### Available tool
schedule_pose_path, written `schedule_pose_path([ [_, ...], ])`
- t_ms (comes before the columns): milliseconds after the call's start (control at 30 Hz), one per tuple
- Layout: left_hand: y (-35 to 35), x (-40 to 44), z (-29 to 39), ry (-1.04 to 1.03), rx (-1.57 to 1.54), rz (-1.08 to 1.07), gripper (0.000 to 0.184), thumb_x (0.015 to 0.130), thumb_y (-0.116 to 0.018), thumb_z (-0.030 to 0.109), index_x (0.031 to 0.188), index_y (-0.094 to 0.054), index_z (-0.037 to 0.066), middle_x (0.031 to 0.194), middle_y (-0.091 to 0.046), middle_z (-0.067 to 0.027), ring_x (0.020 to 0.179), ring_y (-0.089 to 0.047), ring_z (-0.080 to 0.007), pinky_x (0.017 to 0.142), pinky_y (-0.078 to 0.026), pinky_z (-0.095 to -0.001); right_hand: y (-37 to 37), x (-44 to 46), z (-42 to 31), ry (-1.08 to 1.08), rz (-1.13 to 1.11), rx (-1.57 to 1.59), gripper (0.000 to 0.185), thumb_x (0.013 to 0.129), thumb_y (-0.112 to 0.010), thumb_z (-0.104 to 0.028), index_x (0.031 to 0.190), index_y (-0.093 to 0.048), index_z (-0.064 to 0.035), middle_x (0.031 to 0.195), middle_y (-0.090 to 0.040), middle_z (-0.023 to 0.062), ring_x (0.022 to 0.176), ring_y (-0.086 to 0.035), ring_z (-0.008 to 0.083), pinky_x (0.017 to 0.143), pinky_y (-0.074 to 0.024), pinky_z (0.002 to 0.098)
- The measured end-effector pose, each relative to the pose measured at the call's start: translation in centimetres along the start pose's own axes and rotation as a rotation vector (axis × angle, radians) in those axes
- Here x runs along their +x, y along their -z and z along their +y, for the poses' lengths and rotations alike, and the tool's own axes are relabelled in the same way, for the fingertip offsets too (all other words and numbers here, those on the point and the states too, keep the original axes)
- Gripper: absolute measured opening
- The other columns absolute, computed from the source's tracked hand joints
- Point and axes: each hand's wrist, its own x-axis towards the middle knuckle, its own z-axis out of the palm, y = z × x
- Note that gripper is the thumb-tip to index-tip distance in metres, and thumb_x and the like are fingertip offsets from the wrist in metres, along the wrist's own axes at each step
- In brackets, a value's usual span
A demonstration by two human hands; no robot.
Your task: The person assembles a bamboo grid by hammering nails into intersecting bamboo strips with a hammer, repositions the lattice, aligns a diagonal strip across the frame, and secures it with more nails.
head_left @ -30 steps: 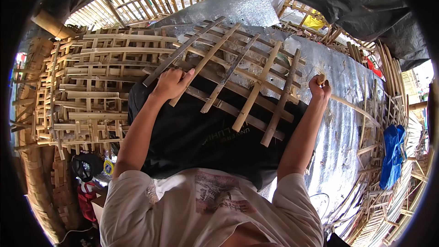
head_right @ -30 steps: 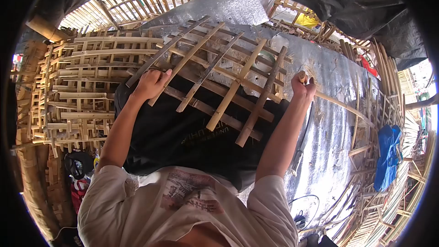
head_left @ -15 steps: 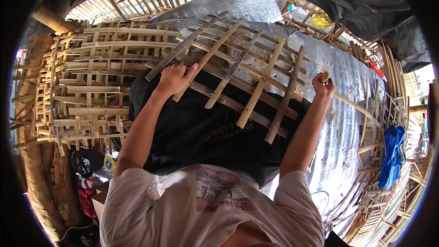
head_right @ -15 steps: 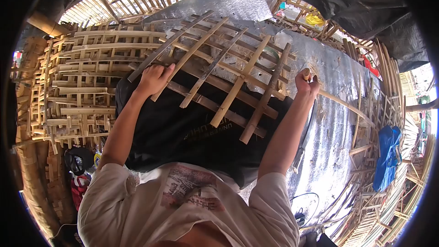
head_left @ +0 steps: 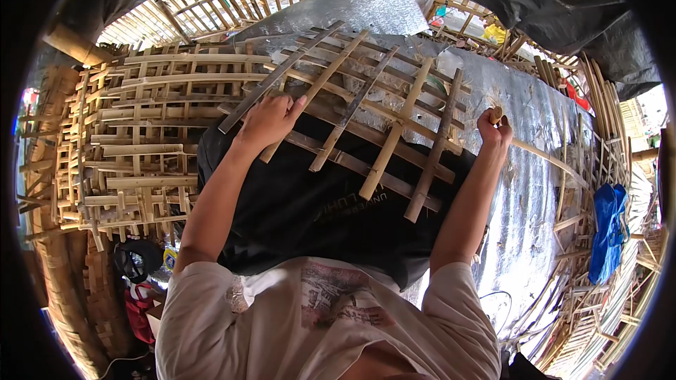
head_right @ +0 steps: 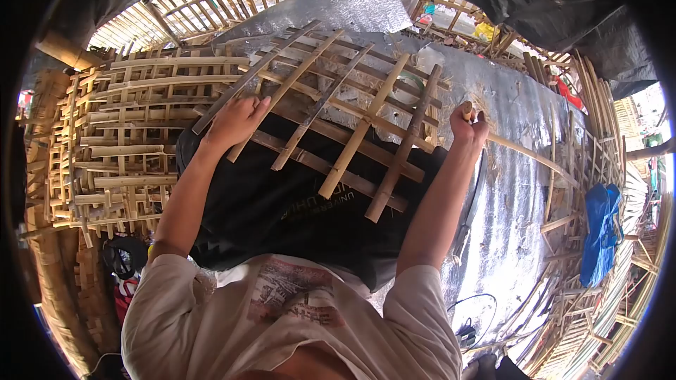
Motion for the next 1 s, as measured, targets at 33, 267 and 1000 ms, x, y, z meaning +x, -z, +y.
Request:
schedule_pose_path([
  [33,-0.1,0.1,0.8,0.061,0.045,-0.016,0.060,0.100,-0.047,0.050,0.075,-0.066,-0.001,0.082,-0.068,-0.0228,0.084,-0.067,-0.0445,0.077,-0.054,-0.0508,-0.1,0.0,0.0,-0.023,0.004,0.007,0.035,0.101,-0.049,-0.028,0.073,-0.034,-0.0131,0.057,-0.027,-0.0043,0.049,-0.033,0.0104,0.046,-0.0357,0.0262],
  [267,-2.1,-0.2,2.1,0.195,0.152,0.065,0.063,0.099,-0.045,0.052,0.082,-0.070,-0.003,0.084,-0.069,-0.0258,0.086,-0.068,-0.0449,0.081,-0.054,-0.0529,-0.4,-0.3,0.2,-0.022,0.046,0.041,0.036,0.101,-0.049,-0.028,0.072,-0.034,-0.0122,0.057,-0.027,-0.0039,0.049,-0.033,0.0104,0.046,-0.0342,0.0254],
  [1000,-3.4,-1.0,1.5,0.195,0.153,0.090,0.057,0.099,-0.047,0.048,0.080,-0.070,-0.001,0.079,-0.071,-0.0213,0.082,-0.069,-0.0404,0.092,-0.047,-0.0540,0.0,-0.3,0.3,0.020,0.005,0.019,0.026,0.097,-0.046,-0.010,0.071,-0.043,-0.0103,0.059,-0.040,-0.0001,0.050,-0.038,0.0124,0.047,-0.0373,0.0278],
])
